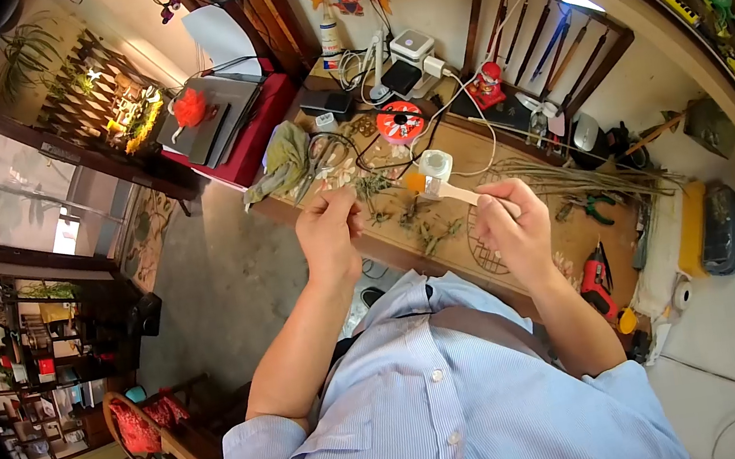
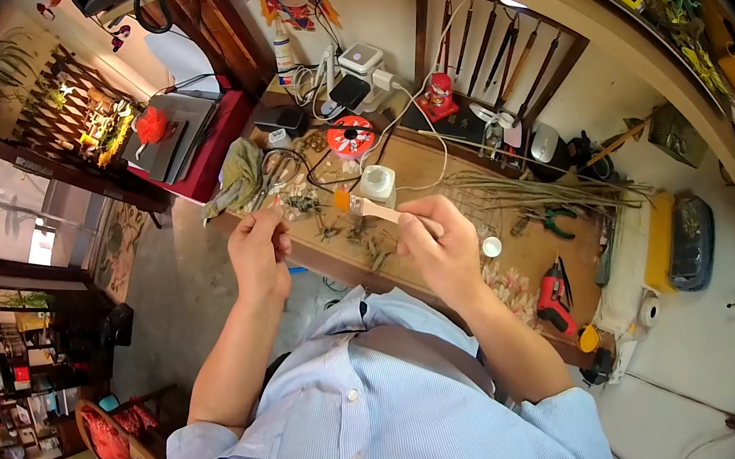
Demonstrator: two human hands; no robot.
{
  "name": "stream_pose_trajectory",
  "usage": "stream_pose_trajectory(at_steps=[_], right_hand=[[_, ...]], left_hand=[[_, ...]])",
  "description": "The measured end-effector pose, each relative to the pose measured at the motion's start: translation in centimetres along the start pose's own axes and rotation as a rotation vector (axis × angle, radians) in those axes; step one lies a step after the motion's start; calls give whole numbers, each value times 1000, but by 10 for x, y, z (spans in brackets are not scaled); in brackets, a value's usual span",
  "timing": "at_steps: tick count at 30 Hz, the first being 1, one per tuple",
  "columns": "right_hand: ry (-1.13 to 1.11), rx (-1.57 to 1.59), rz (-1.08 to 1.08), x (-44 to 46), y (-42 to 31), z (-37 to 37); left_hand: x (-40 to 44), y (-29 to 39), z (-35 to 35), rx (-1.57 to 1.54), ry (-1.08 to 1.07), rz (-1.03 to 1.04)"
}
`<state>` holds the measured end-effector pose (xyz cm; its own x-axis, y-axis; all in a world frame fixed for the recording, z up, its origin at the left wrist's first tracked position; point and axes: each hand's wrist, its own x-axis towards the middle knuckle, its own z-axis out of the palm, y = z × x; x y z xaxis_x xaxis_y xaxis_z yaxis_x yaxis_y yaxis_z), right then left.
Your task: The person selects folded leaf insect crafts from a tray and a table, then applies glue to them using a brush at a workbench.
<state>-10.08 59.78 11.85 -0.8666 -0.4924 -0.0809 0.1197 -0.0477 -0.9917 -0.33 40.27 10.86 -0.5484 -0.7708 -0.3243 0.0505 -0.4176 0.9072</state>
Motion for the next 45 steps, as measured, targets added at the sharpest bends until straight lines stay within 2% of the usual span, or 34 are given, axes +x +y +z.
stream_pose_trajectory(at_steps=[5,15,17,18,20,24,28,30,36,45], right_hand=[[-100,-24,-41,-4,1,12],[21,37,117,-5,-3,-2],[-28,76,-56,-8,1,1],[-26,76,-56,-8,0,4],[-117,24,-14,-7,-1,12],[-74,48,112,-1,1,14],[-37,65,92,-2,-1,10],[-79,49,-31,-5,3,15],[-72,90,103,-3,7,15],[-51,90,104,-1,5,13]], left_hand=[[-1,-3,5,-22,24,-64],[2,-7,-2,-50,35,-43],[3,-8,0,-74,40,-49],[2,-8,1,-72,38,-50],[0,-9,4,-19,-26,-18],[-4,-8,6,-11,-37,-9],[-4,-10,7,42,-21,39],[-3,-14,9,60,-20,51],[-4,-18,9,57,-36,86],[-6,-21,8,204,-67,197]])
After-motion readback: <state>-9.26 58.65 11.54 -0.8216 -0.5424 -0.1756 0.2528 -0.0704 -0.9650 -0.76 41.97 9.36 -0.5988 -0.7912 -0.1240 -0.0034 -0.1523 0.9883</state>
